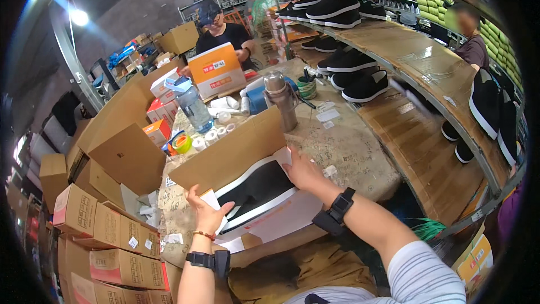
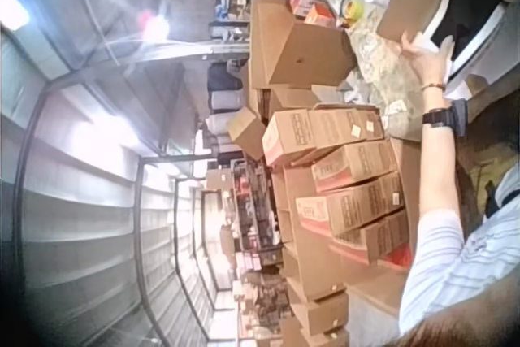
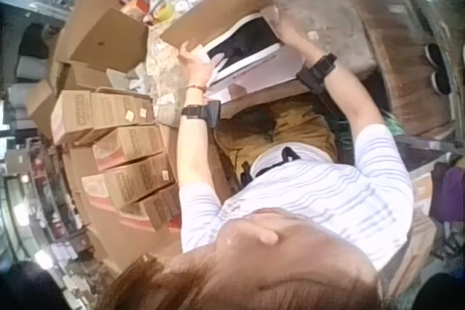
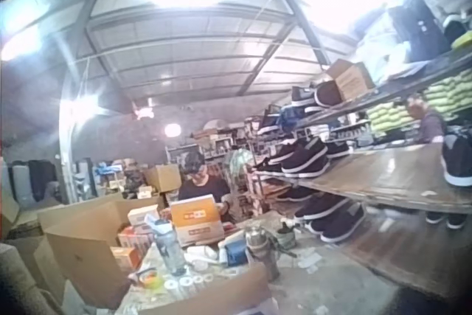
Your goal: The recorder is assembling cardboard boxes, placing pairs of black shoes inside them, and stacking the packed boxes into a larger container.
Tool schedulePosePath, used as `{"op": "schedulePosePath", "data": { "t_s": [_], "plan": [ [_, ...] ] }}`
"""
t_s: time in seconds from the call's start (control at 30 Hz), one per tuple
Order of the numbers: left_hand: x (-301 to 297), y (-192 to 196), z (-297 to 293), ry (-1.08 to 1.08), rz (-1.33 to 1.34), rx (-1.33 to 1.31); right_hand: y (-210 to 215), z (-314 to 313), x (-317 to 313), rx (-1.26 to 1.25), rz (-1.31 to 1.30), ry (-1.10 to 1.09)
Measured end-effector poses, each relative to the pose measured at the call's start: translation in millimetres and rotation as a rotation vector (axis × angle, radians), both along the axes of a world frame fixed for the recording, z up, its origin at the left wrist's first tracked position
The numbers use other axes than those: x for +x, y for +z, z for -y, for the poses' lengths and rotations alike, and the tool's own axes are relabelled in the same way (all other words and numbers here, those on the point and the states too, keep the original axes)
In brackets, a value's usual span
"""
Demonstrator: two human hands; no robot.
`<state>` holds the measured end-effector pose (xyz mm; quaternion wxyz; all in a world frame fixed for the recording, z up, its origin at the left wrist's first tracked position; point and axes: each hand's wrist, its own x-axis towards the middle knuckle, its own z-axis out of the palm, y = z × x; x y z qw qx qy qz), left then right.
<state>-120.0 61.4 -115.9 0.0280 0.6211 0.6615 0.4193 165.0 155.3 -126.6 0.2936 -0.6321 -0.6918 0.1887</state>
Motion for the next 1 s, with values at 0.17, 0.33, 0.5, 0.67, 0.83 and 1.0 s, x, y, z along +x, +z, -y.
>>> {"op": "schedulePosePath", "data": {
  "t_s": [0.17, 0.33, 0.5, 0.67, 0.83, 1.0],
  "plan": [
    [-19.8, -18.2, 9.6, -0.008, -0.046, 0.352, -14.5, -16.4, 34.0, -0.024, -0.206, 0.153],
    [-69.0, -9.6, 23.8, -0.378, -0.224, 0.166, 60.5, -36.6, 45.9, 0.158, -0.514, 0.079],
    [-29.2, 65.4, 21.8, -0.562, -0.431, -0.381, 58.4, -17.9, 31.9, 0.471, 0.598, 0.927],
    [15.3, 64.1, 12.8, -0.347, -0.763, -0.593, 83.1, -14.5, 6.6, 0.14, 0.666, 0.976],
    [6.9, 71.0, 10.5, -0.439, -0.676, -0.598, 68.3, -15.3, 13.5, 0.188, 0.495, 0.957],
    [15.2, 47.8, 33.0, -0.367, -0.738, -0.333, 32.9, 15.7, 20.9, 0.508, 0.478, 0.831]
  ]
}}
